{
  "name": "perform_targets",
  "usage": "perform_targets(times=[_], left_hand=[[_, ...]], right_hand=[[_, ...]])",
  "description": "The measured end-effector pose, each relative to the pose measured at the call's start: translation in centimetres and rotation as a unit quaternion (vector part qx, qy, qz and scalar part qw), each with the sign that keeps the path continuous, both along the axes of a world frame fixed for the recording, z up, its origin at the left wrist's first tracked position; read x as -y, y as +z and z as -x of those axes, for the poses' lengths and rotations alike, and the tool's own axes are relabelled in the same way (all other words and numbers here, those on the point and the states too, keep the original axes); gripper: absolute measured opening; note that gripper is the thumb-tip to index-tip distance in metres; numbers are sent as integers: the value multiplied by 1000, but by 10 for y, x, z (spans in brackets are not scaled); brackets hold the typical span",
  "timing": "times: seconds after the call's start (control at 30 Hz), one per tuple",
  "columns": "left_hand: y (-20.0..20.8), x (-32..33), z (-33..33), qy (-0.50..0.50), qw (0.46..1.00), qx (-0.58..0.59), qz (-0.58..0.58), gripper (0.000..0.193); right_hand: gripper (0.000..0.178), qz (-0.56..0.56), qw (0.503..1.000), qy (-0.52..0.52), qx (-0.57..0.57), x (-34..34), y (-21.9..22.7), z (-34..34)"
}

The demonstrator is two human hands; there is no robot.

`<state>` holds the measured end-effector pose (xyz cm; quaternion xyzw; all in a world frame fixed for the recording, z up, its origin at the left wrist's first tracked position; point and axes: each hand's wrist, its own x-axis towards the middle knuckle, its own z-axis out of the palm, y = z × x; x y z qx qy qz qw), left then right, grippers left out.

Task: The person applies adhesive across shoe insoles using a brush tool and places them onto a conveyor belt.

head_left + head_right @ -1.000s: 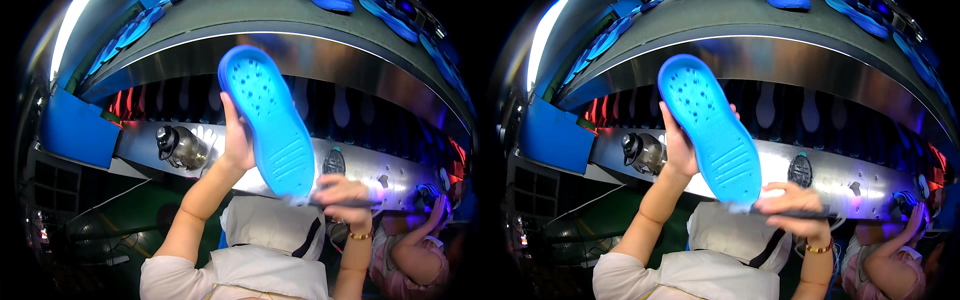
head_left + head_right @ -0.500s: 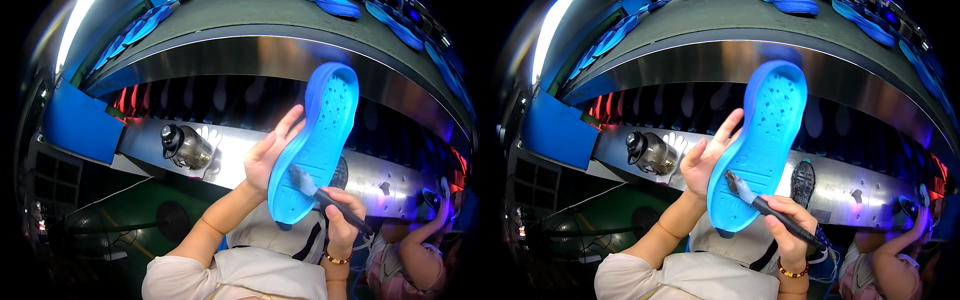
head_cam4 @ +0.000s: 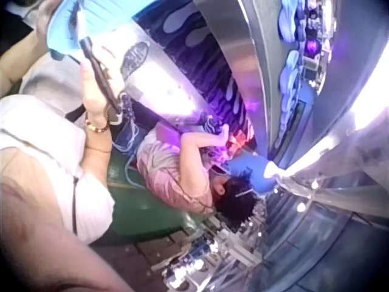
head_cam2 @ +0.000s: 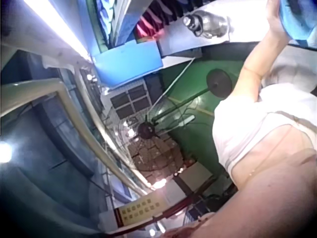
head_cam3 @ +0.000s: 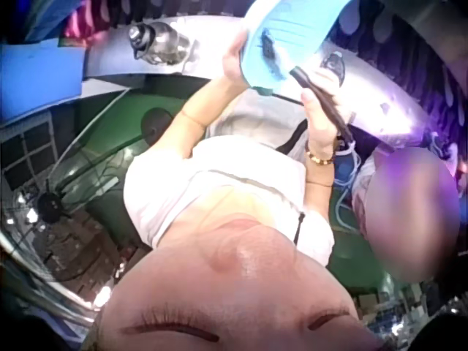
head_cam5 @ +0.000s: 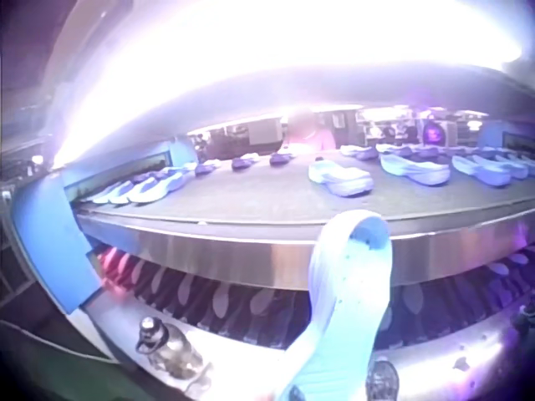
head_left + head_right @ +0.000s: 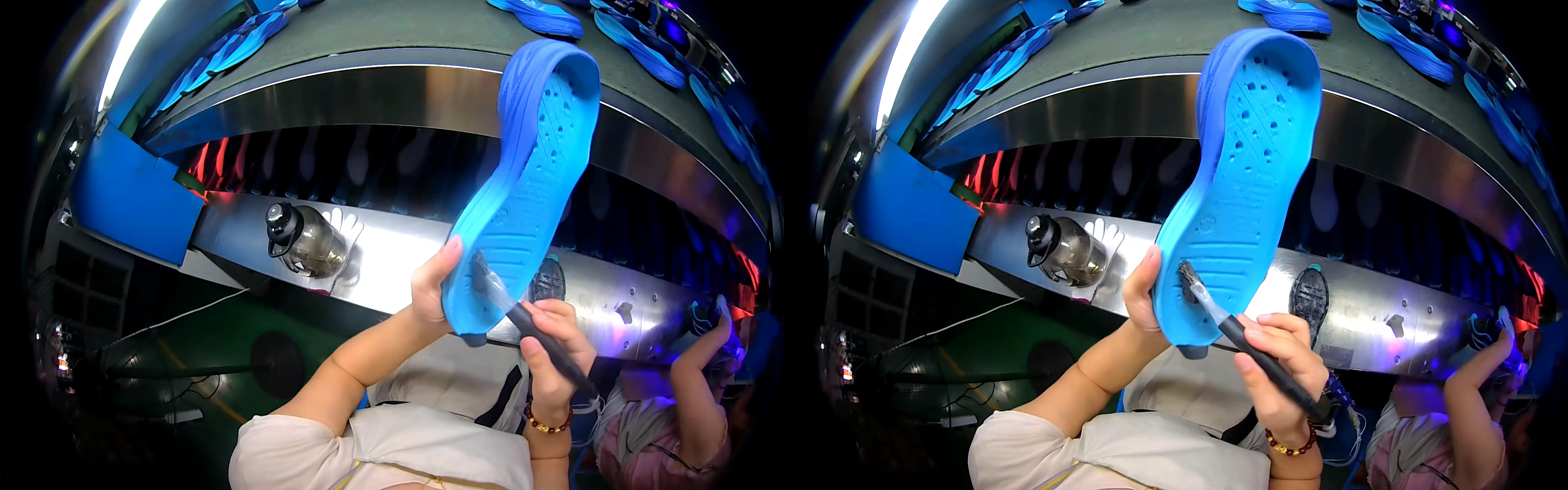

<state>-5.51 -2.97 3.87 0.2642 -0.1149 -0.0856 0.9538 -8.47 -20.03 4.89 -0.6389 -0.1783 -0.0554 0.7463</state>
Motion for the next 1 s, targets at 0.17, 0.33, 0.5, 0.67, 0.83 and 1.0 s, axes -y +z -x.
perform_targets(times=[0.17, 0.33, 0.5, 0.67, 0.83, 1.0], left_hand=[[1, -3, -16, -12, 993, -27, 118, 56], [13, -2, -23, 53, 995, -26, 80, 53], [18, -5, -28, 23, 994, -33, 102, 54], [15, -11, -36, -28, 989, -18, 147, 57], [10, -19, -44, -50, 992, 1, 119, 59], [10, -23, -53, -108, 984, -4, 143, 59]], right_hand=[[27, 133, 981, -11, 143, -1, 12, -2], [25, 92, 989, -34, 112, -2, 16, -11], [27, 63, 980, 75, 173, 3, 23, -19], [24, 90, 982, 109, 121, 6, 21, -30], [24, 144, 979, 48, 135, 19, 27, -51], [24, 160, 958, 141, 189, 22, 37, -59]])
